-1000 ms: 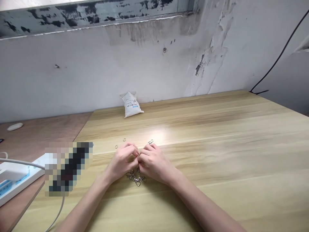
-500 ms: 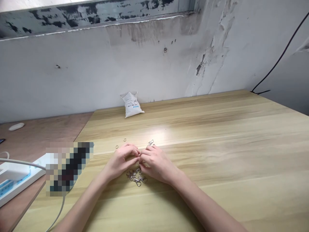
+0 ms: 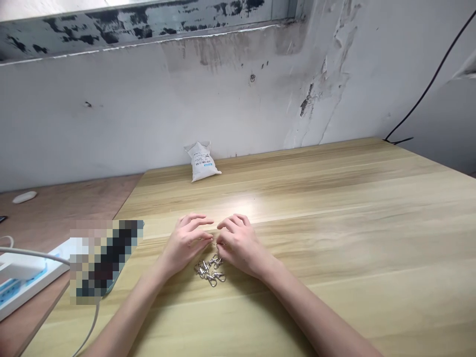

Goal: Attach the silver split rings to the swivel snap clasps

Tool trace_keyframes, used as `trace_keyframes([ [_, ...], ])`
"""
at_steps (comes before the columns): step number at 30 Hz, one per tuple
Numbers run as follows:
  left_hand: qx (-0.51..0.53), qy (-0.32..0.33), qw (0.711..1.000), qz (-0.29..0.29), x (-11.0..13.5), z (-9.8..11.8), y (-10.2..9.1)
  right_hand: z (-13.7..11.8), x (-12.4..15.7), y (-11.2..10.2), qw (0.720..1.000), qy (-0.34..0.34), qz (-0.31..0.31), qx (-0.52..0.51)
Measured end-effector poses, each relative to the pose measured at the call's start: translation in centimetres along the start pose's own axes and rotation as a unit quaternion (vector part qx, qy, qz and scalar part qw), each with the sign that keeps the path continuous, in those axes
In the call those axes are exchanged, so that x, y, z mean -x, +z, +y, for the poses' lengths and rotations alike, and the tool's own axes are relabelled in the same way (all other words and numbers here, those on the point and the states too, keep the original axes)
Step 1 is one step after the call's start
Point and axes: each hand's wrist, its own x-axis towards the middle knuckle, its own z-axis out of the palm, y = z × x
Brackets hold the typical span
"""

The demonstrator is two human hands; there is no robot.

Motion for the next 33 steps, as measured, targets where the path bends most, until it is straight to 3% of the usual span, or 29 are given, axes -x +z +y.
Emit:
trace_keyframes([
  [7, -0.077, 0.036, 0.996, 0.026, -0.1, 0.75, 0.11, 0.52, 0.23, -0.1, 0.999, 0.035, -0.002, 0.026],
  [33, -0.049, 0.027, 0.998, 0.007, 0.05, 0.78, 0.48, 0.55, 0.23, -0.24, 0.999, 0.032, -0.012, 0.019],
])
